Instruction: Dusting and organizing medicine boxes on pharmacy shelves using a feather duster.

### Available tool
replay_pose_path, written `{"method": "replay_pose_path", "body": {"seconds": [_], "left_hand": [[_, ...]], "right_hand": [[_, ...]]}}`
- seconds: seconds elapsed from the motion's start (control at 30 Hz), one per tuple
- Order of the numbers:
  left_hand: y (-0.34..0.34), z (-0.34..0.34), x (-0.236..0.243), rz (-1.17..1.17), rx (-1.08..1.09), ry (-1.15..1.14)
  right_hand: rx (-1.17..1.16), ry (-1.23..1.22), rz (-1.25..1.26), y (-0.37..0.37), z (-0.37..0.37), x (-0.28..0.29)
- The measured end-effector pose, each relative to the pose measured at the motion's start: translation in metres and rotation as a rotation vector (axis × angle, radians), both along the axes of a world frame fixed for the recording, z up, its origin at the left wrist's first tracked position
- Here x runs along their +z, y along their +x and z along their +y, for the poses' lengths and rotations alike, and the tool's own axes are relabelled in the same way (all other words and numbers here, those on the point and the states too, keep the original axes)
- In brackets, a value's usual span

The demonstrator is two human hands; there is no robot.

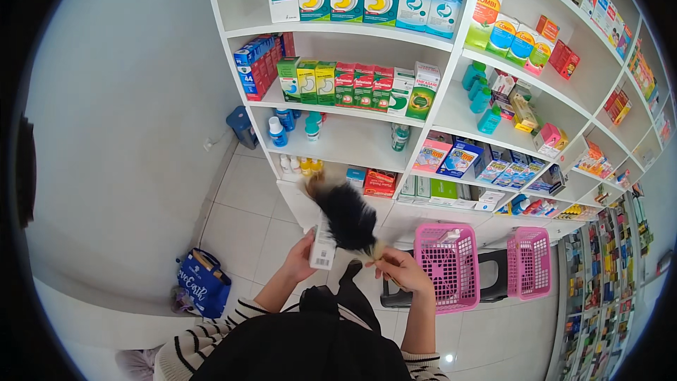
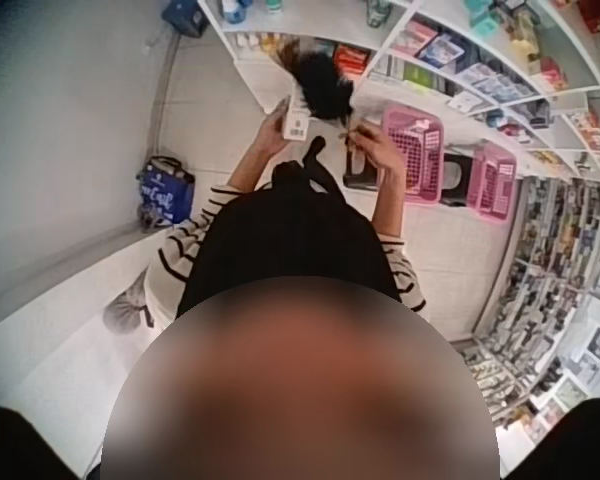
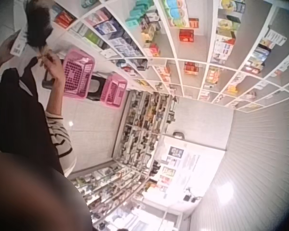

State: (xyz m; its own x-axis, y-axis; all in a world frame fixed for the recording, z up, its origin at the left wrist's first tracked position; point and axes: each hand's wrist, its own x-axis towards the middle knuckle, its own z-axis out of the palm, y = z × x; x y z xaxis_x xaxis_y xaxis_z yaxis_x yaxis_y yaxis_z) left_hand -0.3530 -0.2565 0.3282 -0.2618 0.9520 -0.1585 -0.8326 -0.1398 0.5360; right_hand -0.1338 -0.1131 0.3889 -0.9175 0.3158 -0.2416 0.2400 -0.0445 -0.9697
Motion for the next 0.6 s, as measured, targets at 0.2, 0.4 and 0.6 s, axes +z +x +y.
{"method": "replay_pose_path", "body": {"seconds": [0.2, 0.4, 0.6], "left_hand": [[-0.012, 0.011, -0.046, -0.264, -0.248, 0.263], [0.004, 0.018, 0.010, 0.029, -0.084, 0.047], [0.003, 0.010, -0.020, -0.189, -0.134, 0.102]], "right_hand": [[0.063, 0.031, 0.014, 0.007, -0.009, 0.006], [0.180, 0.099, -0.085, 0.031, -0.006, -0.012], [-0.065, -0.040, -0.111, 0.023, -0.012, -0.009]]}}
